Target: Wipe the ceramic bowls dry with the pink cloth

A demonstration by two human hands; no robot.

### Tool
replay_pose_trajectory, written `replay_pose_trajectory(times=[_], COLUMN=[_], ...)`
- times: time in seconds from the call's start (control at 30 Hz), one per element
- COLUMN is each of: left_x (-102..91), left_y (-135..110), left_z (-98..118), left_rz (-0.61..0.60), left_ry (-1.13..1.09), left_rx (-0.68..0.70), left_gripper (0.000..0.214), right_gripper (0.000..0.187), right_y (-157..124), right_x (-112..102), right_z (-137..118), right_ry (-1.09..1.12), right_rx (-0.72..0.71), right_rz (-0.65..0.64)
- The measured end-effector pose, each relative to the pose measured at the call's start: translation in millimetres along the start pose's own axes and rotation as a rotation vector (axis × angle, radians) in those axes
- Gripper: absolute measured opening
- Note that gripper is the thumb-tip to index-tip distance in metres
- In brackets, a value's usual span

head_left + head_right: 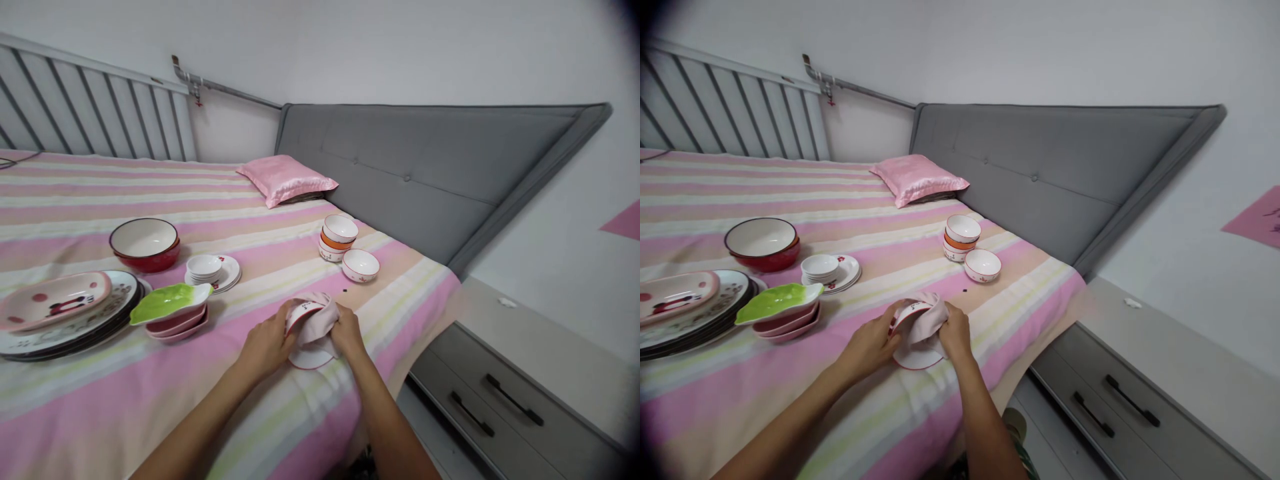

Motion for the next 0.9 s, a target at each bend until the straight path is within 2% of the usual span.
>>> replay_pose_trajectory(times=[0.07, 0.17, 0.27, 0.33, 0.4, 0.47, 0.53, 0.6, 0.67, 0.8, 0.9], left_x=[11.9, 30.1, 34.7, 36.0, 36.7, 35.0, 29.8, 21.9, 14.3, 4.7, 2.5], left_y=[1.8, 3.0, 4.3, 4.1, 2.4, 1.3, 1.2, 0.6, -1.1, -5.2, -6.3], left_z=[-8.9, -5.6, -5.0, -12.7, -21.5, -26.0, -25.2, -22.3, -19.6, -16.1, -18.7], left_rz=[-0.043, -0.143, -0.068, 0.053, 0.166, 0.25, 0.309, 0.369, 0.424, 0.508, 0.545], left_ry=[-0.398, -0.944, -1.123, -1.094, -1.027, -0.958, -0.889, -0.807, -0.719, -0.551, -0.525], left_rx=[-0.034, -0.028, -0.047, -0.127, -0.208, -0.226, -0.174, -0.094, -0.03, 0.059, 0.047], left_gripper=[0.052, 0.053, 0.067, 0.066, 0.057, 0.05, 0.047, 0.047, 0.05, 0.059, 0.059], right_gripper=[0.033, 0.034, 0.032, 0.035, 0.044, 0.054, 0.061, 0.063, 0.059, 0.052, 0.046], right_y=[1.5, 2.2, 1.1, -0.9, -5.9, -13.4, -19.5, -22.9, -21.4, -8.2, 2.7], right_x=[-1.3, -0.6, 0.2, -5.2, -15.5, -21.2, -17.0, -10.5, -7.6, -4.3, 1.9], right_z=[4.5, 6.2, 4.3, -2.8, -16.6, -32.3, -43.9, -49.1, -45.6, -20.7, 0.3], right_ry=[0.031, 0.058, 0.052, 0.023, -0.02, -0.055, -0.047, 0.007, 0.097, 0.362, 0.546], right_rx=[0.028, 0.028, 0.024, -0.021, -0.129, -0.265, -0.374, -0.426, -0.382, -0.123, 0.045], right_rz=[0.015, 0.007, -0.006, 0.05, 0.171, 0.251, 0.213, 0.147, 0.131, 0.151, 0.15])
Point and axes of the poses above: each hand's wrist, its own y-axis towards the middle knuckle, its own x-axis out of the palm, z = x × y, the point moved 8 cm from there along y, towards the middle knuckle, and after that the axes turned 6 degrees about x, right-handed, at the moved point
